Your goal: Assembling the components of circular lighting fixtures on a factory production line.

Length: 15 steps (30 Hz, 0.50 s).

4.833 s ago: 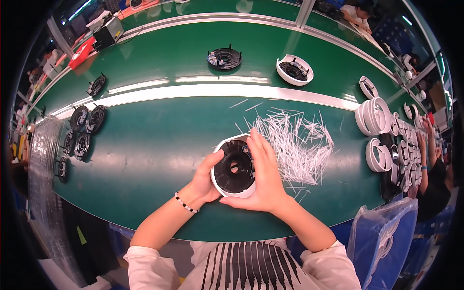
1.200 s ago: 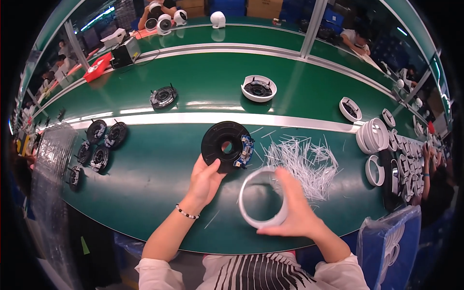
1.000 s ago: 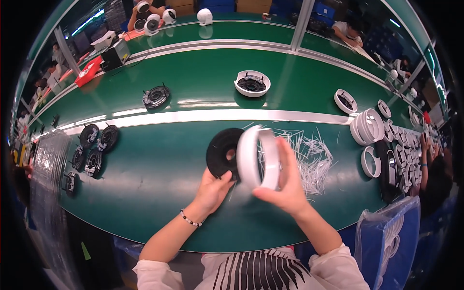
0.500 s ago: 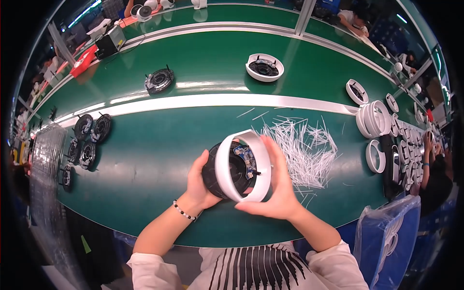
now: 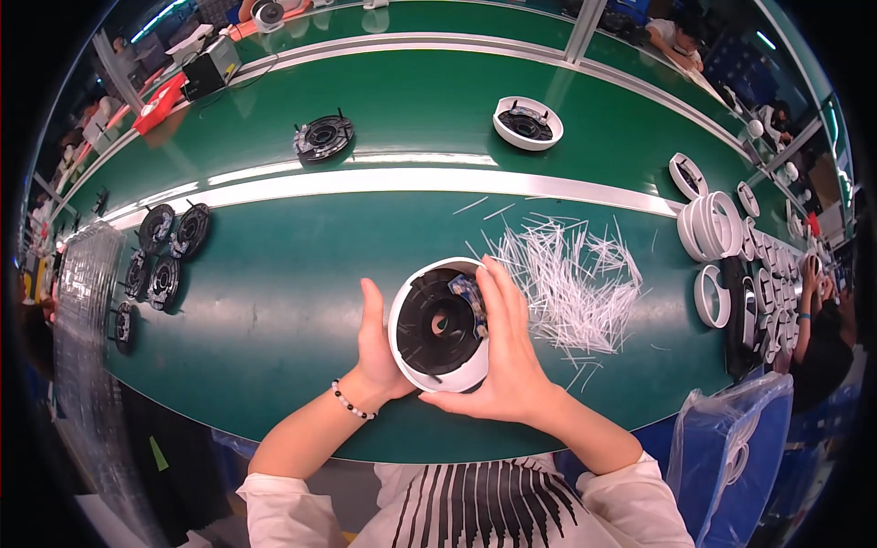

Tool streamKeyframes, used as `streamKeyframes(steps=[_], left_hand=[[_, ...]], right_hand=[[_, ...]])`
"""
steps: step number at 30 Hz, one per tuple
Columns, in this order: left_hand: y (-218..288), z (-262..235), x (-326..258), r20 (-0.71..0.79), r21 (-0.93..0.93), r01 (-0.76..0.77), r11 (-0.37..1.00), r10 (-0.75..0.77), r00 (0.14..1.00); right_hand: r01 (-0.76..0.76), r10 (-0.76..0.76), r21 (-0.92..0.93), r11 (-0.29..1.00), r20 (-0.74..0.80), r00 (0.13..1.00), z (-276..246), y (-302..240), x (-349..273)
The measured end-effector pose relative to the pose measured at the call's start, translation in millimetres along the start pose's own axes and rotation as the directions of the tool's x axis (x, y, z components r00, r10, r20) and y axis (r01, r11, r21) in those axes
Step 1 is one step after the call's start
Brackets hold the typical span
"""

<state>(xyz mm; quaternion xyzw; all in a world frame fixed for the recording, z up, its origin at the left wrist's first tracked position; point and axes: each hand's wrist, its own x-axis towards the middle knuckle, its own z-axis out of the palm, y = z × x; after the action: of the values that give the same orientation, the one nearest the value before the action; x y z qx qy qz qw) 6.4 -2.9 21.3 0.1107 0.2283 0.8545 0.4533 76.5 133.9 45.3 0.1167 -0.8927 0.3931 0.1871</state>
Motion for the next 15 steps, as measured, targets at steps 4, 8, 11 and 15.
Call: streamKeyframes(steps=[4, 8, 11, 15], left_hand=[[1, -4, -1, -0.021, 0.024, 0.068, 0.997, -0.067, 0.998], [-4, -8, -4, -0.034, 0.082, 0.035, 0.996, -0.032, 0.999], [-4, -9, -4, 0.003, 0.116, -0.051, 0.992, 0.051, 0.999], [-2, -5, -2, -0.022, 0.079, -0.084, 0.993, 0.086, 0.996]], right_hand=[[0.013, -0.010, -0.038, 0.999, 0.078, 0.997, -7, 5, 4], [0.006, -0.003, -0.031, 1.000, 0.111, 0.994, -7, 8, 2], [-0.036, 0.036, -0.012, 0.999, 0.036, 0.999, 2, 11, 0], [-0.047, 0.048, 0.014, 0.999, -0.077, 0.996, 13, 7, -2]])
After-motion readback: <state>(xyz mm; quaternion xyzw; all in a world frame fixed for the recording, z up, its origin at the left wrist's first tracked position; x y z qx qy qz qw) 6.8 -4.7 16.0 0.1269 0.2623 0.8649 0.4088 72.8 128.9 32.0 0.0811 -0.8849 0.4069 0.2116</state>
